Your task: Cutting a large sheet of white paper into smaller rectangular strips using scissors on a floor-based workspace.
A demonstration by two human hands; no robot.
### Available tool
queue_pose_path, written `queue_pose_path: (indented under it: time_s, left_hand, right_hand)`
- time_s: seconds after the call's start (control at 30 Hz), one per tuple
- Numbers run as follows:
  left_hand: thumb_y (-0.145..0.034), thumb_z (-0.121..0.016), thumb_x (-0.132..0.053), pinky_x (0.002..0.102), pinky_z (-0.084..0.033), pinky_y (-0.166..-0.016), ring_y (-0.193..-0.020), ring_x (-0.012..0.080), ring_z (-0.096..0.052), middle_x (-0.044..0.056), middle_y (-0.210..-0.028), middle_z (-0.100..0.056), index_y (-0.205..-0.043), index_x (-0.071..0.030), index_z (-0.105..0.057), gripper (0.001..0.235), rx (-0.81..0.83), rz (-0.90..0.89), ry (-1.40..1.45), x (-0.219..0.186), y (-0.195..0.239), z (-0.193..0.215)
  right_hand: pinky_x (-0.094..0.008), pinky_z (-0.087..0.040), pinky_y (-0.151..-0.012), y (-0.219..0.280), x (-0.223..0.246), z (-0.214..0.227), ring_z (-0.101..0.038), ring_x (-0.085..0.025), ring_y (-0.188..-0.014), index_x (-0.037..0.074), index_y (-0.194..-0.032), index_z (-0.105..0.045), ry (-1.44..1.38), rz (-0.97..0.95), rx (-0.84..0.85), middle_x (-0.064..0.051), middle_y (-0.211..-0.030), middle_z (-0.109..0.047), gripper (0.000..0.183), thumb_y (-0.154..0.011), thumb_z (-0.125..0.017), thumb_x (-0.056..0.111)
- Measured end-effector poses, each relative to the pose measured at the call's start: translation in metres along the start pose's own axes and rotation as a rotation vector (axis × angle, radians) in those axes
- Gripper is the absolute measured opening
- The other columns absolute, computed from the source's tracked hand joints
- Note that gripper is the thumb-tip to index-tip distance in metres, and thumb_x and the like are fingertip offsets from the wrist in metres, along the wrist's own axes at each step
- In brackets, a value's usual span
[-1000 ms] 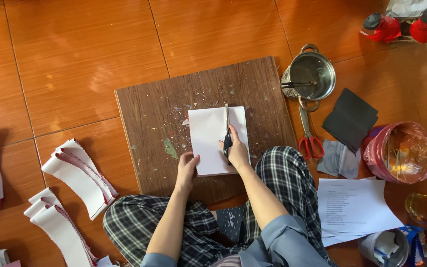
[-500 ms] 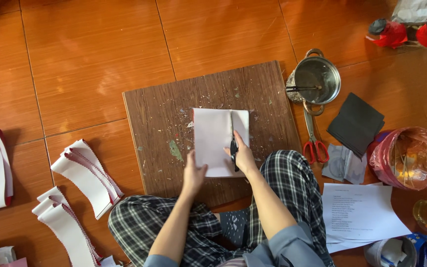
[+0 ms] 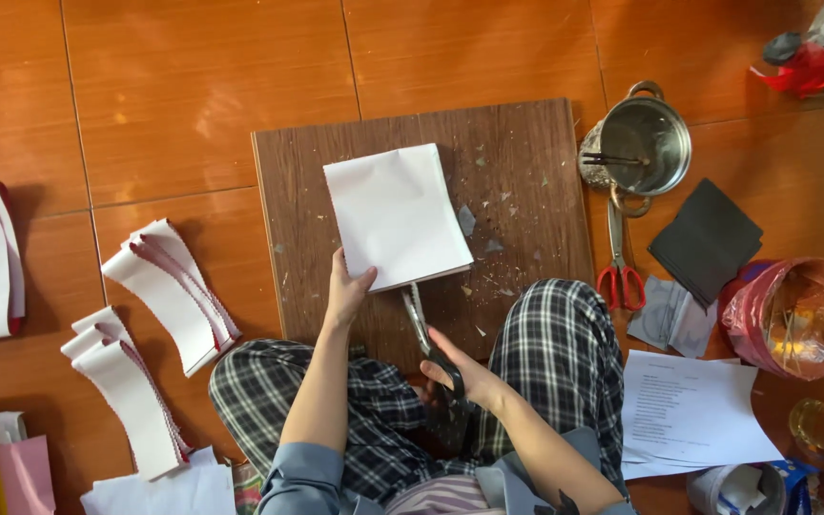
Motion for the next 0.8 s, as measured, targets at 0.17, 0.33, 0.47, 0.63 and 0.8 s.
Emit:
queue_pose_path:
  time_s: [0.17, 0.33, 0.47, 0.63, 0.8]
  left_hand:
    - [-0.089, -0.069, -0.001, 0.036, -0.053, -0.099, -0.120, 0.0244, -0.059, 0.017, -0.134, -0.056, -0.149, 0.001, -0.034, 0.069, 0.054, 0.071, 0.100, -0.013, 0.015, -0.013]
    - [-0.090, -0.069, 0.001, 0.036, -0.049, -0.105, -0.124, 0.0236, -0.056, 0.017, -0.136, -0.056, -0.148, 0.002, -0.035, 0.067, 0.066, -0.013, 0.032, -0.005, 0.014, -0.013]
    - [-0.088, -0.069, 0.002, 0.036, -0.048, -0.106, -0.125, 0.0247, -0.057, 0.017, -0.136, -0.056, -0.149, 0.002, -0.035, 0.069, 0.053, 0.008, 0.013, -0.009, 0.017, -0.015]
    - [-0.088, -0.069, 0.004, 0.036, -0.046, -0.108, -0.128, 0.0261, -0.056, 0.018, -0.140, -0.055, -0.149, 0.002, -0.037, 0.068, 0.037, -0.027, -0.029, -0.008, 0.016, -0.016]
    - [-0.080, -0.067, 0.005, 0.037, -0.054, -0.099, -0.118, 0.0268, -0.062, 0.015, -0.132, -0.060, -0.151, -0.002, -0.036, 0.077, 0.046, 0.138, 0.070, -0.011, 0.014, -0.015]
  right_hand:
    - [-0.044, -0.024, -0.123, -0.037, 0.020, 0.001, -0.018, -0.028, -0.157, 0.011, -0.165, -0.014, 0.074, 0.257, 0.004, -0.015, -0.171, -0.021, 0.109, -0.087, -0.064, 0.068]
    - [-0.045, -0.022, -0.123, -0.058, 0.013, -0.001, -0.016, -0.030, -0.157, 0.011, -0.164, -0.015, 0.055, 0.224, -0.017, -0.015, -0.171, -0.019, 0.117, -0.078, -0.063, 0.074]
    - [-0.045, -0.025, -0.123, -0.065, 0.002, -0.007, -0.017, -0.031, -0.157, 0.008, -0.163, -0.016, -0.033, 0.308, -0.060, -0.018, -0.170, -0.020, 0.116, -0.080, -0.068, 0.069]
    - [-0.041, -0.032, -0.121, -0.061, -0.004, -0.011, -0.034, -0.031, -0.152, 0.002, -0.161, -0.023, -0.070, 0.402, -0.206, -0.021, -0.166, -0.031, 0.104, -0.088, -0.073, 0.055]
    - [-0.032, -0.049, -0.107, -0.069, 0.000, -0.004, -0.059, -0.026, -0.130, 0.001, -0.161, -0.027, -0.074, 0.469, -0.155, -0.019, -0.156, -0.047, 0.095, -0.092, -0.074, 0.048]
Point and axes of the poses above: each hand's wrist, its own y-axis away from the middle knuckle, its own z-axis out of the back of the hand, x = y × z, the point moved 7 cm from there along -y, towards the middle knuckle
